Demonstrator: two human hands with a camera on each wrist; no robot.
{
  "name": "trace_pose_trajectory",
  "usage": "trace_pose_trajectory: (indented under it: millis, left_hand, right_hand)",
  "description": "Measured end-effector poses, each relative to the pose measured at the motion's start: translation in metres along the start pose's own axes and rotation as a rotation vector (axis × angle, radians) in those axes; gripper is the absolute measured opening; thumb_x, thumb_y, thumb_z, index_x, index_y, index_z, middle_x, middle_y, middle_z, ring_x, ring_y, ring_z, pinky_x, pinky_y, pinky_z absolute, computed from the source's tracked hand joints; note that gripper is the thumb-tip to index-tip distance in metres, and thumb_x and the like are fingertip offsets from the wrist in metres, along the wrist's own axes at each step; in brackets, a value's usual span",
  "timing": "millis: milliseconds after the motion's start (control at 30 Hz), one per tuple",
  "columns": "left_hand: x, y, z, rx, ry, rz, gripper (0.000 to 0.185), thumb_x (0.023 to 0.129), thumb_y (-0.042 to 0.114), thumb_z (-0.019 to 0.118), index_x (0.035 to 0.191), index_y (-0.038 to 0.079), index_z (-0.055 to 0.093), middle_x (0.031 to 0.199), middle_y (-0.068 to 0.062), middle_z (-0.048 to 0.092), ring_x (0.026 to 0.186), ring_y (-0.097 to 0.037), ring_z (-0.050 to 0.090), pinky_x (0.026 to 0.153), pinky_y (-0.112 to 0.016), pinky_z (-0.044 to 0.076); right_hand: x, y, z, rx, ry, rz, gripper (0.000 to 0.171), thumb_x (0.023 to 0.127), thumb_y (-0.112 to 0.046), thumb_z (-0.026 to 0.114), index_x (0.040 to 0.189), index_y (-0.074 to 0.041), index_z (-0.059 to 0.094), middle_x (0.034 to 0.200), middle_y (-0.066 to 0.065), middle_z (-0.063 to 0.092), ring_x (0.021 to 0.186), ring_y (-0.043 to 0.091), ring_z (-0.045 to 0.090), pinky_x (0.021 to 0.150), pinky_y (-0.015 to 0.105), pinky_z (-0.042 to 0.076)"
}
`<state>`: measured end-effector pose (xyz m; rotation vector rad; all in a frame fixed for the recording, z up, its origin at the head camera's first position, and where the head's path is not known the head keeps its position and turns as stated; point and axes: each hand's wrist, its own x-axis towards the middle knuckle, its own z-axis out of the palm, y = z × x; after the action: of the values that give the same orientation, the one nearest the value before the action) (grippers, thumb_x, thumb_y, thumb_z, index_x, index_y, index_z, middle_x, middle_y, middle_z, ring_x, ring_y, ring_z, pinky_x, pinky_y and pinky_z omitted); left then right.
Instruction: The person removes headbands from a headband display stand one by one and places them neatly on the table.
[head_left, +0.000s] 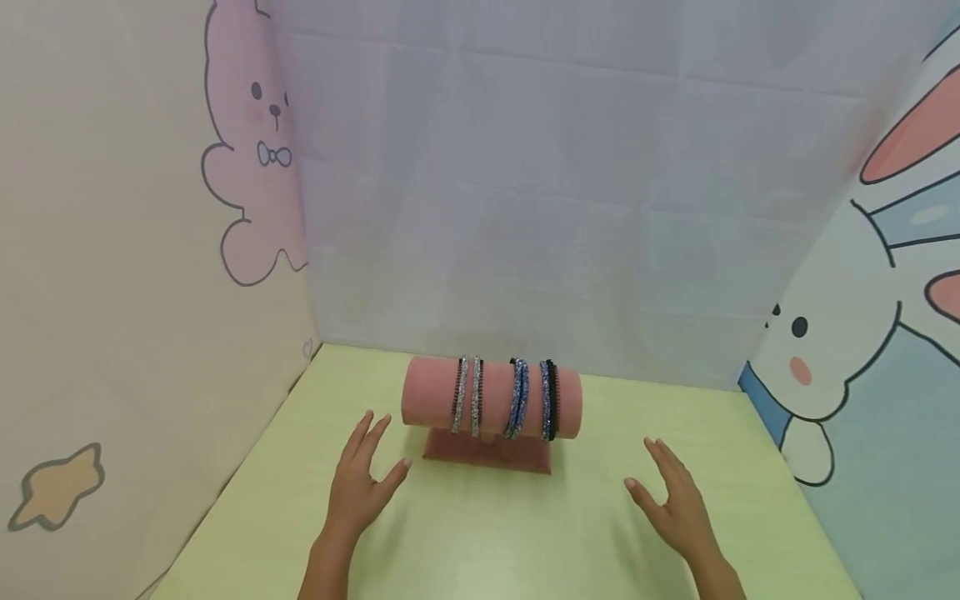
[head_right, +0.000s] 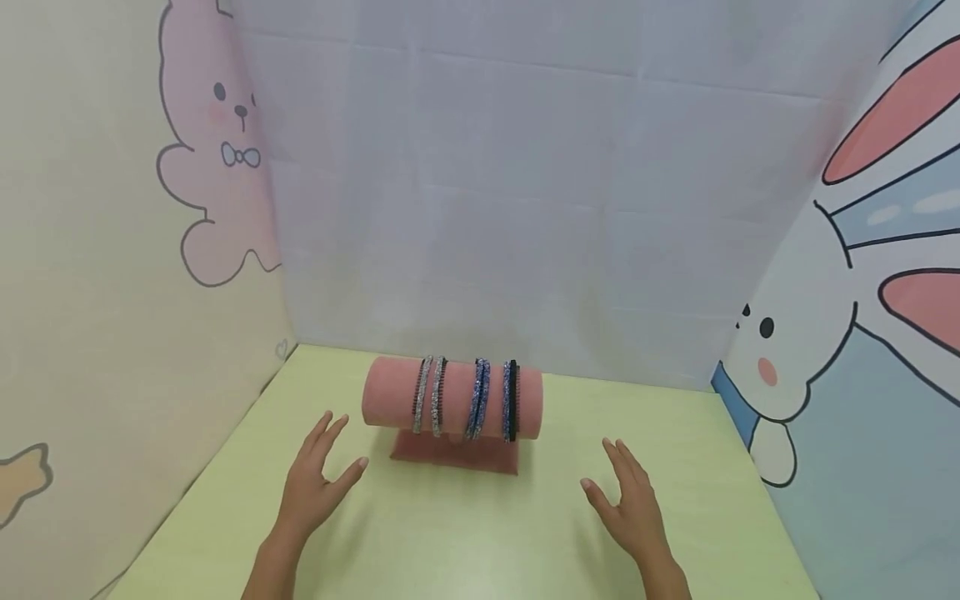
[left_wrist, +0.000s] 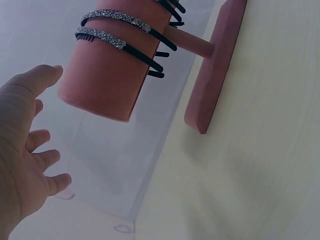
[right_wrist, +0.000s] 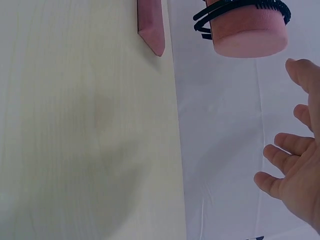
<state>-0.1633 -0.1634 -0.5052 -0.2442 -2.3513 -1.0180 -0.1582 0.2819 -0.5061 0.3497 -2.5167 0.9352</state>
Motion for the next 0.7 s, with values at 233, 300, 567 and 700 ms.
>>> trace_pose_trajectory:
  millis: [233, 300, 567, 700]
  left_hand:
    - [0.013, 0.008, 0.001, -0.089, -0.042, -0.047, 0.069, 0.075, 0.021, 0.078, 0.136, 0.014, 0.047, 0.143, -0.013, 0.036, 0.124, -0.038, 0.039, 0.086, -0.062, 0.037]
    - [0.015, 0.009, 0.003, -0.106, -0.043, -0.047, 0.068, 0.076, 0.021, 0.078, 0.136, 0.014, 0.047, 0.142, -0.014, 0.037, 0.124, -0.037, 0.039, 0.086, -0.062, 0.037]
    - [0.022, 0.014, 0.011, -0.163, -0.046, -0.058, 0.068, 0.076, 0.021, 0.077, 0.136, 0.011, 0.047, 0.142, -0.016, 0.036, 0.125, -0.039, 0.038, 0.087, -0.063, 0.035]
    - [0.027, 0.015, 0.013, -0.177, -0.057, -0.079, 0.069, 0.076, 0.023, 0.078, 0.137, 0.012, 0.046, 0.144, -0.016, 0.034, 0.126, -0.040, 0.036, 0.089, -0.064, 0.033]
  right_hand:
    - [0.014, -0.005, 0.006, 0.085, 0.018, -0.042, 0.065, 0.077, -0.011, 0.075, 0.133, 0.004, 0.045, 0.134, 0.028, 0.040, 0.121, 0.049, 0.035, 0.087, 0.066, 0.030]
    - [0.017, -0.006, 0.008, 0.102, 0.024, -0.051, 0.065, 0.076, -0.009, 0.075, 0.133, 0.004, 0.045, 0.134, 0.028, 0.041, 0.121, 0.048, 0.036, 0.087, 0.065, 0.031]
    - [0.023, -0.005, 0.016, 0.159, 0.000, -0.051, 0.067, 0.076, -0.009, 0.075, 0.134, 0.002, 0.044, 0.134, 0.026, 0.042, 0.121, 0.045, 0.037, 0.089, 0.063, 0.031]
    - [0.029, -0.006, 0.018, 0.190, -0.025, -0.048, 0.068, 0.077, -0.009, 0.075, 0.136, -0.002, 0.043, 0.136, 0.024, 0.041, 0.121, 0.043, 0.038, 0.091, 0.061, 0.032]
